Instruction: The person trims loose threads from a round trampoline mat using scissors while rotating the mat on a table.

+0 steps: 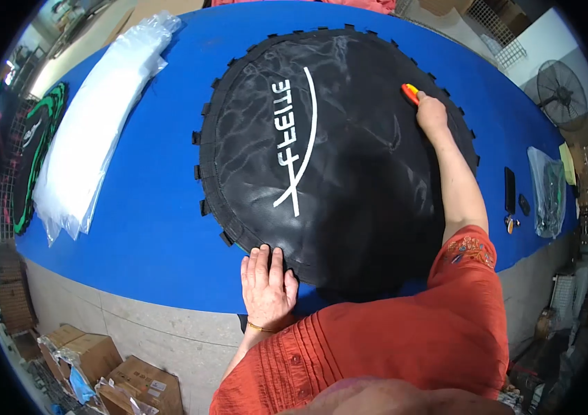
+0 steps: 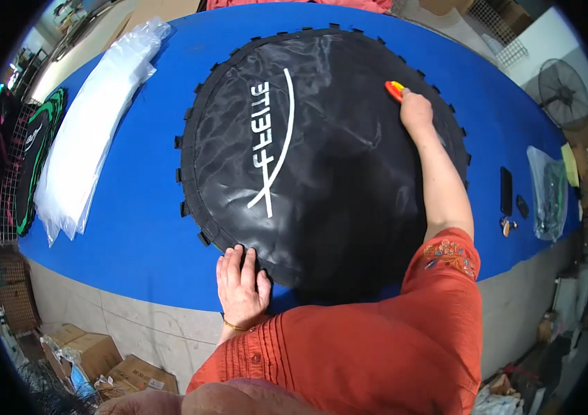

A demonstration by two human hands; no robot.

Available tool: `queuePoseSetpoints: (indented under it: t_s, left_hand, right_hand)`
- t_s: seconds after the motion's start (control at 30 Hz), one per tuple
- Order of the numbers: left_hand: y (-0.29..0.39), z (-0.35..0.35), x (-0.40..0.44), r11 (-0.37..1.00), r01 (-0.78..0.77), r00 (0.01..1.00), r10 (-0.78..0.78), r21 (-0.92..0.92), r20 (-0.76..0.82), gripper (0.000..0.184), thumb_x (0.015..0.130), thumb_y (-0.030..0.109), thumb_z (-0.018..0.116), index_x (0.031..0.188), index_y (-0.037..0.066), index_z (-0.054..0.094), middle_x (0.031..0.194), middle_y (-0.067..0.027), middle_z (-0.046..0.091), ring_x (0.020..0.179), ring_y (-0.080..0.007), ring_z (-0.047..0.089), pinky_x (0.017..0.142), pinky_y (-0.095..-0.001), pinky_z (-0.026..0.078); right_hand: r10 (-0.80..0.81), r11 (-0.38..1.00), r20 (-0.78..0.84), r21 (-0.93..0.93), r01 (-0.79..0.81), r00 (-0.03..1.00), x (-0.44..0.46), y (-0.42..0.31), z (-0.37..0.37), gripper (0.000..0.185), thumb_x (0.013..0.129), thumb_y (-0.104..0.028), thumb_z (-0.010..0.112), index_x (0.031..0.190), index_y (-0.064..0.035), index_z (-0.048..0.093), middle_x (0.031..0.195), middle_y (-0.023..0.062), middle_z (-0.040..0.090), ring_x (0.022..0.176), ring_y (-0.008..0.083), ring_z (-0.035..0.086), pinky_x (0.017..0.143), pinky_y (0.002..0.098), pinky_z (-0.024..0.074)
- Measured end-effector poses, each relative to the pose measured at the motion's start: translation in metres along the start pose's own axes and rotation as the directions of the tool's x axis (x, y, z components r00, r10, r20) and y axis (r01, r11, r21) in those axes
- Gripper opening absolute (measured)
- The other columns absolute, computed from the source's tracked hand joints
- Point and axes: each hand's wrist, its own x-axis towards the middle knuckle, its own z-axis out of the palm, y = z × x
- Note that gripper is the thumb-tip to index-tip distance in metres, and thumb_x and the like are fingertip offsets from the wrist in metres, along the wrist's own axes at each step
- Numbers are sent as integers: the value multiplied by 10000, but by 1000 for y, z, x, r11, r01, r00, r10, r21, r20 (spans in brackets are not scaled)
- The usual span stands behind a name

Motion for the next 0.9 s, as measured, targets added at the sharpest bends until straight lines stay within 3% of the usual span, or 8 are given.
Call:
queuePoseSetpoints:
  t_s: [0.1,0.27,0.4,0.5,0.53,0.6,0.67,0.9]
  left_hand:
    - [-1,1,-1,1000,-15,1000,15,2,11,517,915,184,716,1396,-1,668,1466,-236,595,1400,-453,542,1203,-589,409]
    - [4,1,-1,999,-29,1000,29,32,-10,494,939,168,700,1402,4,659,1463,-234,595,1402,-461,533,1214,-581,405]
    - [5,4,-2,997,-41,999,43,68,-32,487,952,208,696,1386,-13,668,1443,-243,613,1393,-438,551,1220,-584,403]
    - [4,6,-4,996,-50,998,54,79,-42,477,950,204,697,1375,-12,673,1434,-246,618,1389,-439,553,1219,-581,405]
    - [3,8,-5,995,-52,997,56,81,-46,476,950,208,700,1372,-11,674,1434,-245,619,1387,-439,554,1218,-581,405]
    - [1,10,-5,995,-50,997,55,88,-55,474,950,218,708,1366,-9,677,1432,-244,620,1384,-439,556,1216,-582,406]
    - [3,8,-4,996,-48,997,53,79,-59,460,953,196,712,1370,5,673,1445,-234,611,1388,-447,547,1206,-564,420]
    - [8,7,-2,997,-19,998,24,78,-59,592,903,340,816,1369,10,662,1454,-232,587,1379,-455,534,1195,-566,407]
  right_hand:
    - [-45,997,25,64,43,999,-54,-32,-34,264,1023,-68,523,1202,-41,716,969,244,783,926,441,776,827,566,615]
    - [-247,910,-150,304,282,957,-146,-83,-79,158,871,22,616,1004,-34,681,960,193,749,892,425,734,792,535,615]
    - [-321,831,-12,475,288,947,-216,-133,-125,182,942,-26,604,1107,-41,678,1063,190,730,1009,420,707,858,536,579]
    - [-509,655,-184,551,517,841,-263,-164,-130,202,935,-66,620,1121,-35,690,1081,198,738,1007,388,728,909,489,585]
    - [-554,622,-76,624,473,829,-276,-174,-157,248,928,-65,625,1163,-28,697,1149,212,750,1069,380,733,965,456,584]
    - [-629,543,-81,666,512,773,-300,-190,-165,305,920,-72,634,1213,-16,696,1229,223,753,1119,378,729,1005,447,582]
    - [-601,503,-325,556,662,730,-313,-204,-161,215,909,-130,648,1107,-57,687,1130,150,744,994,302,729,873,402,615]
    - [-606,599,-264,470,649,750,-258,-211,-142,178,913,-148,664,1081,-90,658,1091,102,700,1031,290,715,858,398,630]
